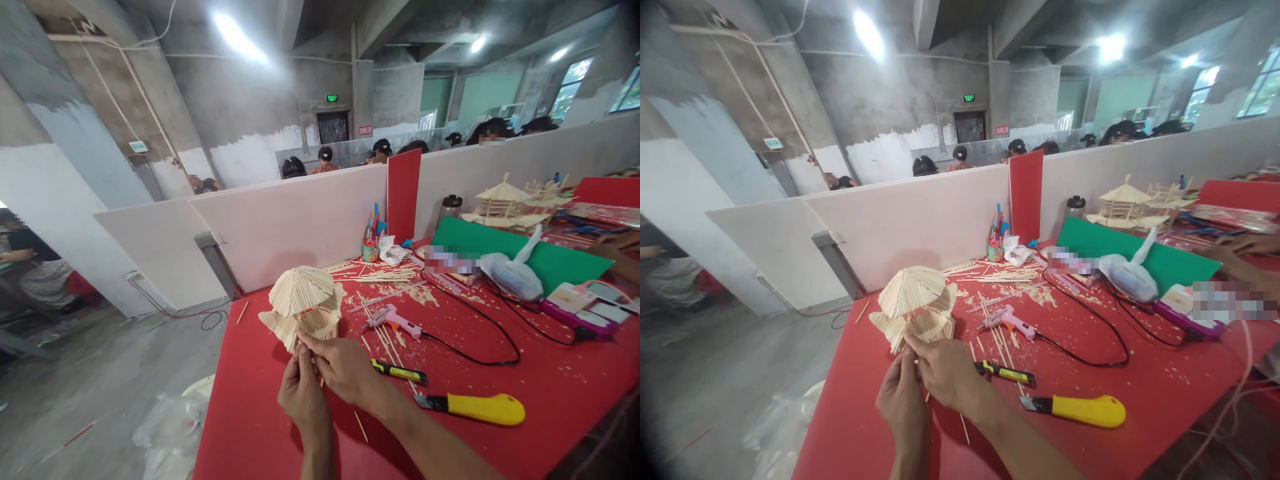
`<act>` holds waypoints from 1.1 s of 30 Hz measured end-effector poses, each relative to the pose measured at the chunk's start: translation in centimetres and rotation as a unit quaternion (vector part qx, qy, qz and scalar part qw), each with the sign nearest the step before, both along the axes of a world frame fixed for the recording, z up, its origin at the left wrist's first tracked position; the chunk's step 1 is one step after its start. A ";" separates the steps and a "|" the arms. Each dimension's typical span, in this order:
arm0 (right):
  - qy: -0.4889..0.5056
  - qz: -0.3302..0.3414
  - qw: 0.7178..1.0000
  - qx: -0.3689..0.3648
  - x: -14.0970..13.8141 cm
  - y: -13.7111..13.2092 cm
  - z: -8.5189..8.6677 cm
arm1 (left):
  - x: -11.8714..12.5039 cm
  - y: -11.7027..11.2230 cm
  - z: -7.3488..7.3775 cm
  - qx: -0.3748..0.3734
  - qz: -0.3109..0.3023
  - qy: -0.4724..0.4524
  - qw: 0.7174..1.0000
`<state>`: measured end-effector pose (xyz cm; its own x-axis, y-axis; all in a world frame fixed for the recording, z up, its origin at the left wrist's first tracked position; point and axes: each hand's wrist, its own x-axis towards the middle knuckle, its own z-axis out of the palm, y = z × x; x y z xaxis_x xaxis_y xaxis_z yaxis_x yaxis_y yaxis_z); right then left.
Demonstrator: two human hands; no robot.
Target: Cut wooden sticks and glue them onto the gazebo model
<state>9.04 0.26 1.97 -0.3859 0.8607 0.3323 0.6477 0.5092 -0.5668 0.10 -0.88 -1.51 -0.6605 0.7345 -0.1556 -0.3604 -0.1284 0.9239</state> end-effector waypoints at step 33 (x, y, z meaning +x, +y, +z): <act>-0.052 -0.023 0.998 0.008 -0.2 -0.7 0.7 | -0.5 0.5 -0.1 -0.009 0.017 0.084 0.996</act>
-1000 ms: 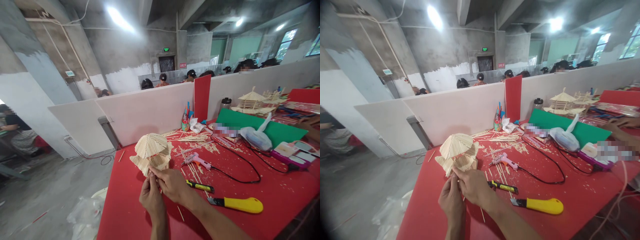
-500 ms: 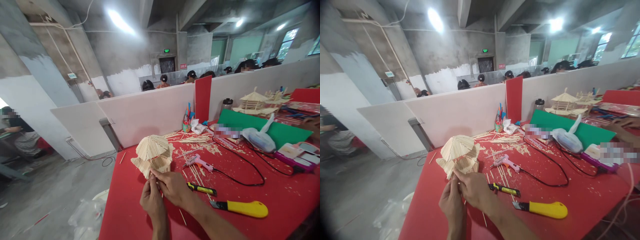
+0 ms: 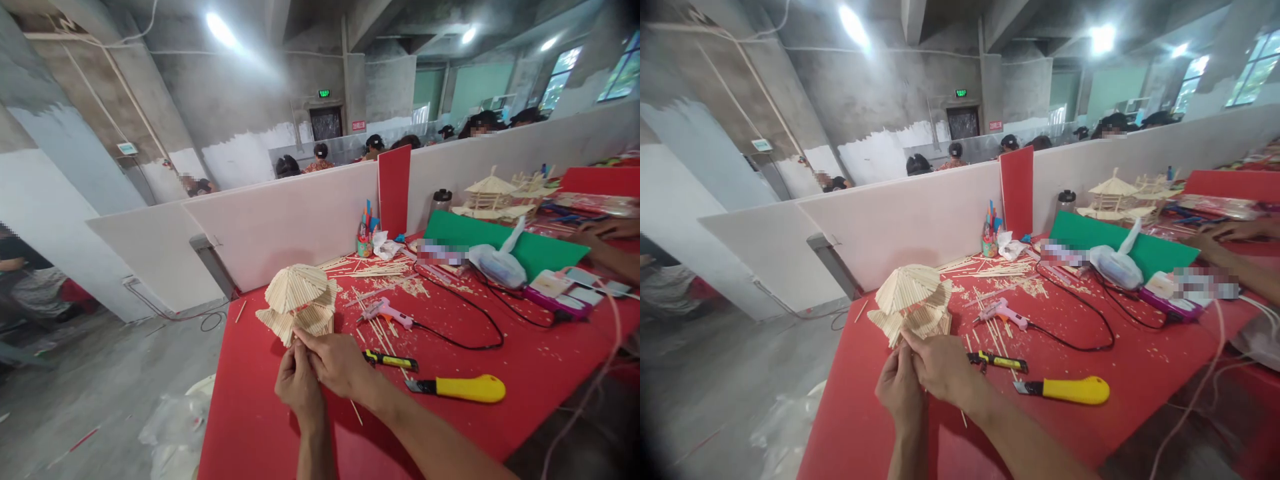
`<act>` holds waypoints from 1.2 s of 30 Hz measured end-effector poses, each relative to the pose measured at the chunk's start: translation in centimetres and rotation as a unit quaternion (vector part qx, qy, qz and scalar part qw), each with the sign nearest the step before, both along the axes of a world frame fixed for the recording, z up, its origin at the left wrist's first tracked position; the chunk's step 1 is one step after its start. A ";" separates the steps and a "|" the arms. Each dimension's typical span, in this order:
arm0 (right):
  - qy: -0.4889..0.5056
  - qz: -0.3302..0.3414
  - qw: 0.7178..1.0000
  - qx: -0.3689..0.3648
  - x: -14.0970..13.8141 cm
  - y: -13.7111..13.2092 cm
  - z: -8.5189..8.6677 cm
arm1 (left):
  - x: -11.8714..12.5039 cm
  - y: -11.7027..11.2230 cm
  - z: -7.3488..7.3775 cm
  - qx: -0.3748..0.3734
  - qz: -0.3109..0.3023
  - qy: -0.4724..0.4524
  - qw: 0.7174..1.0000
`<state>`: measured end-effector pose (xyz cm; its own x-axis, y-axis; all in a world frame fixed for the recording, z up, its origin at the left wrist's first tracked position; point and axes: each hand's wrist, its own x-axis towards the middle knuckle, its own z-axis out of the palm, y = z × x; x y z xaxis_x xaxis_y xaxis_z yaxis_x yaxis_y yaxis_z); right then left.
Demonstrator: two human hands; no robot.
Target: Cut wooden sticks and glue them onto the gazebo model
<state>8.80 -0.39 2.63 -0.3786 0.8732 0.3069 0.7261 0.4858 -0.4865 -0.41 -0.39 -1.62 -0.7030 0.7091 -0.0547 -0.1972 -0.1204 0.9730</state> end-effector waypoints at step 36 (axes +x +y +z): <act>0.022 0.024 0.998 -0.055 0.7 0.8 1.1 | -0.4 -0.9 1.4 -0.044 -0.019 0.057 0.997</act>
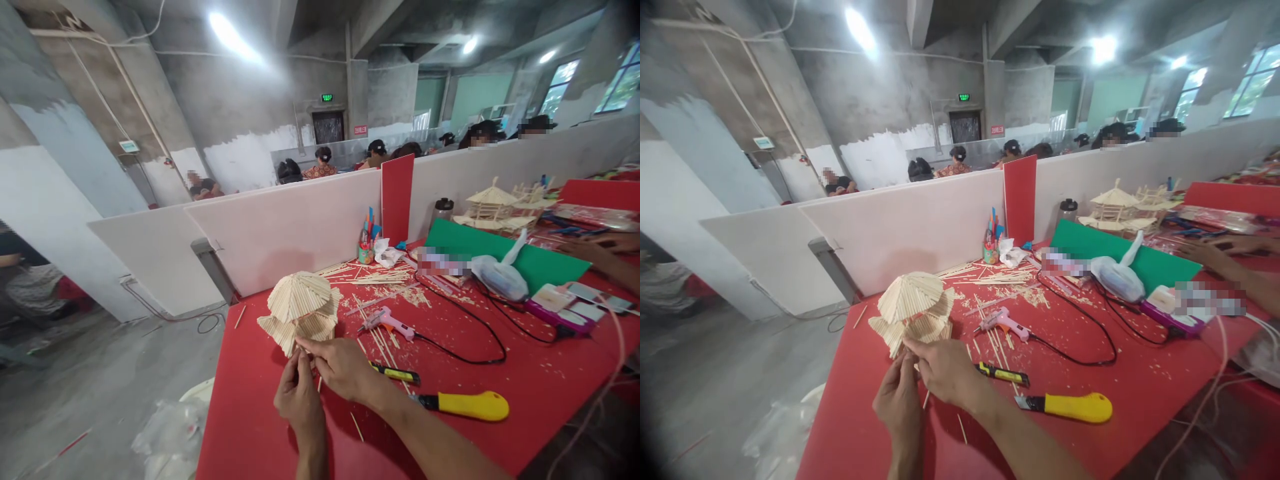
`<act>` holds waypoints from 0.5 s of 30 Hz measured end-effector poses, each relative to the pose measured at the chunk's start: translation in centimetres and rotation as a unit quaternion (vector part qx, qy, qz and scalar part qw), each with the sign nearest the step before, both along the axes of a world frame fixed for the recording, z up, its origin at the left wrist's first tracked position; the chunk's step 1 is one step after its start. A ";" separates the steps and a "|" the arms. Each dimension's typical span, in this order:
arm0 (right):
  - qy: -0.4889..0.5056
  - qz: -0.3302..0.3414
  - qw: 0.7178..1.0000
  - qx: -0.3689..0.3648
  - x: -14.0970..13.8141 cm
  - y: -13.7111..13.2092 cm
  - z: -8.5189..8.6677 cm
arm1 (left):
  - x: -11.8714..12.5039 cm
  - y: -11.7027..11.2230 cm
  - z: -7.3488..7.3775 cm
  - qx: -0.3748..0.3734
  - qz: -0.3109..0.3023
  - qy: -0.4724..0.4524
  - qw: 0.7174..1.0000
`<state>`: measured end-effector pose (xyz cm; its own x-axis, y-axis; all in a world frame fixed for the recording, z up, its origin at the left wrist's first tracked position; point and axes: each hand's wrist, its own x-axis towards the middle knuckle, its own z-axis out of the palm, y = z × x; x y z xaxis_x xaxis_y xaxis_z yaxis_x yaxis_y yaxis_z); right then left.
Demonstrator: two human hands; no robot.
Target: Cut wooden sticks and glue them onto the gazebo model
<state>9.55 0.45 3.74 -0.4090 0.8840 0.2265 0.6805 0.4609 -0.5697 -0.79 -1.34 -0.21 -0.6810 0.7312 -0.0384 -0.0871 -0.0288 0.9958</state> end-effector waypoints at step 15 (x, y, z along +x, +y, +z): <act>-0.008 -0.005 1.000 0.009 -0.2 -0.2 -0.2 | -0.1 0.3 0.0 0.010 0.009 -0.012 1.000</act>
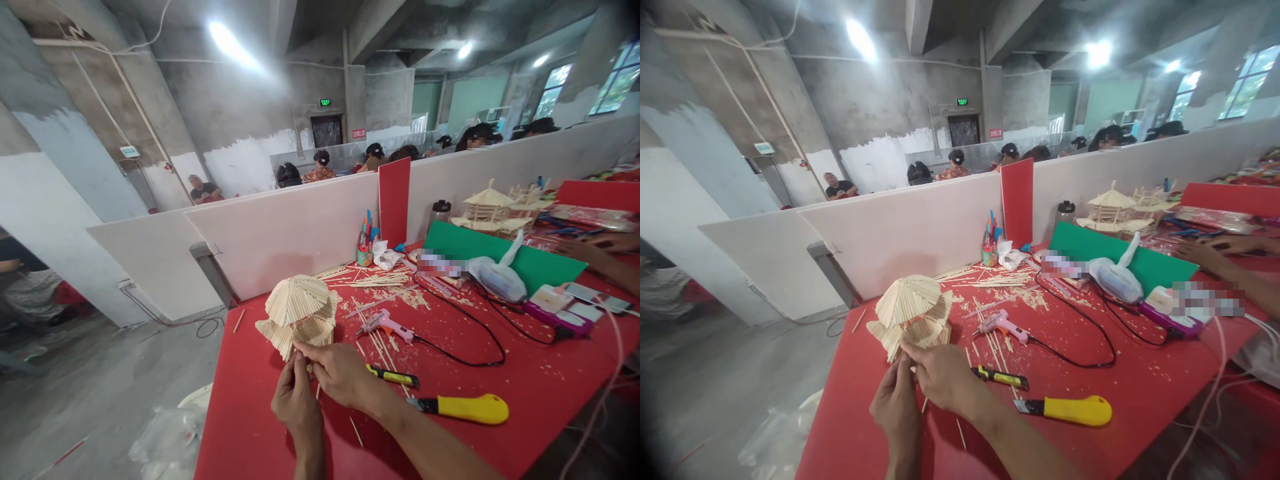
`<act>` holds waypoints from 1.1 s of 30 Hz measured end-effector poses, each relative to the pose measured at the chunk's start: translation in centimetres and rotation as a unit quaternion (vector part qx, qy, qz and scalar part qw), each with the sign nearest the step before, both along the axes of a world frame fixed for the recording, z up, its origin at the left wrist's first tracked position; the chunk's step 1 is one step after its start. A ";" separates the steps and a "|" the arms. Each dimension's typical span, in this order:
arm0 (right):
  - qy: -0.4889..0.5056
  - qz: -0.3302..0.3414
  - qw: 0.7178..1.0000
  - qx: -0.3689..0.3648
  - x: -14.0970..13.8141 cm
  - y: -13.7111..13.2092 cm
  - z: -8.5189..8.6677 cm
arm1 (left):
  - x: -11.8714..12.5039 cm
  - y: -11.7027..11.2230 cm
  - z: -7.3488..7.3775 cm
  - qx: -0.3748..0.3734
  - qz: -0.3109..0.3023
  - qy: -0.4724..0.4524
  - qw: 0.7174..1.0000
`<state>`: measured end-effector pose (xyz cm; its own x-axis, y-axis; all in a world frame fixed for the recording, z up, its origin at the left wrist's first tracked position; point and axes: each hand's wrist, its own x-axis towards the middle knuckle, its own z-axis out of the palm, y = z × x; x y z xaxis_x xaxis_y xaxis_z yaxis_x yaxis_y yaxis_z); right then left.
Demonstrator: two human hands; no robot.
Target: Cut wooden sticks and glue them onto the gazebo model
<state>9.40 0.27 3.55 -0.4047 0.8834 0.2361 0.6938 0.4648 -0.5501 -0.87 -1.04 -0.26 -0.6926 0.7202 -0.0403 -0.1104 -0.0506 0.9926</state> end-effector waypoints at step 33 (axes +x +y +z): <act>0.107 -0.284 0.952 -0.036 12.6 2.5 -2.9 | 1.1 -0.5 0.7 -0.036 -0.033 -0.042 0.998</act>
<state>22.04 2.77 0.64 0.1942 0.9624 0.1899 0.6910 0.0032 -0.7228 0.27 -1.57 0.44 -0.6357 0.7576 -0.1484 -0.1934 0.0298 0.9807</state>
